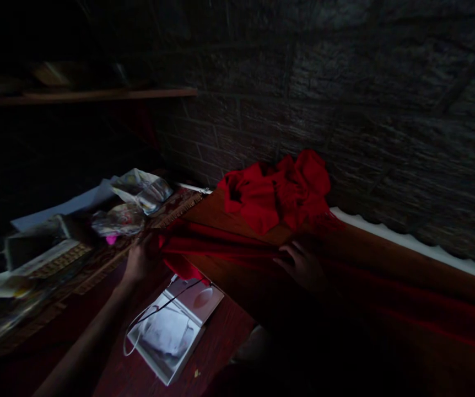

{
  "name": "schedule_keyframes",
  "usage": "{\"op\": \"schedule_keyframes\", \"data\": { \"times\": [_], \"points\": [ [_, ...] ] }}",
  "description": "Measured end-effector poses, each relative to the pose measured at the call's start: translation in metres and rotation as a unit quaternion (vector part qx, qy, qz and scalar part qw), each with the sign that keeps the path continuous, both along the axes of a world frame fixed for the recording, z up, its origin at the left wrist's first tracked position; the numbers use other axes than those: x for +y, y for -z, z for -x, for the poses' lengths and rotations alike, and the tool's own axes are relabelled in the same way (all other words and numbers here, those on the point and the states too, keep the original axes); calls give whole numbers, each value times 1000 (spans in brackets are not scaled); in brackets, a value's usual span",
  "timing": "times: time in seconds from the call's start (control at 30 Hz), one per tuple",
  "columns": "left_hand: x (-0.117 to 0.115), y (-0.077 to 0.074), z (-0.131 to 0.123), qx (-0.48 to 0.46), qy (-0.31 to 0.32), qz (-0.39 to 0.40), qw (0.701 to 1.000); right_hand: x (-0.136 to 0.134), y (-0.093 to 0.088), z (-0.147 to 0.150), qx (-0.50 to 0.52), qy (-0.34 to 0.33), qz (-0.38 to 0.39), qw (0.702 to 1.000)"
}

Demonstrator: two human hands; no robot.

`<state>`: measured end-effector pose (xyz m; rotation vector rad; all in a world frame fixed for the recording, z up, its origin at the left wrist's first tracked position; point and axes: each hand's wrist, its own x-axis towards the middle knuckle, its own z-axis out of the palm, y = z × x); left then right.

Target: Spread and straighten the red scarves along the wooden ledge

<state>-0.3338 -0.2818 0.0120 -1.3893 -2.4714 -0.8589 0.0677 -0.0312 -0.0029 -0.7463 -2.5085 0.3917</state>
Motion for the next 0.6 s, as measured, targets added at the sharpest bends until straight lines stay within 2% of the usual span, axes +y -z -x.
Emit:
{"op": "schedule_keyframes", "data": {
  "times": [0.13, 0.23, 0.3, 0.37, 0.47, 0.6],
  "points": [
    [-10, -2, 18, -121, -16, -24, 992, -2, -2, -2, -1, -15, -43, 999],
    [-14, -8, 31, -236, 32, -61, 969, -1, -9, -7, -42, -11, -33, 999],
    [-17, -14, 43, -275, 47, -76, 957, -3, -15, -14, -73, -6, -4, 997],
    [-20, -22, 54, -249, 26, -72, 965, -6, -21, -24, -85, 7, 37, 996],
    [-18, -31, 61, -162, -11, -35, 986, -13, -28, -37, -92, 40, 85, 991],
    [-5, -38, 57, -85, -37, 22, 995, -15, -34, -37, -124, 40, 86, 988]
  ]
}}
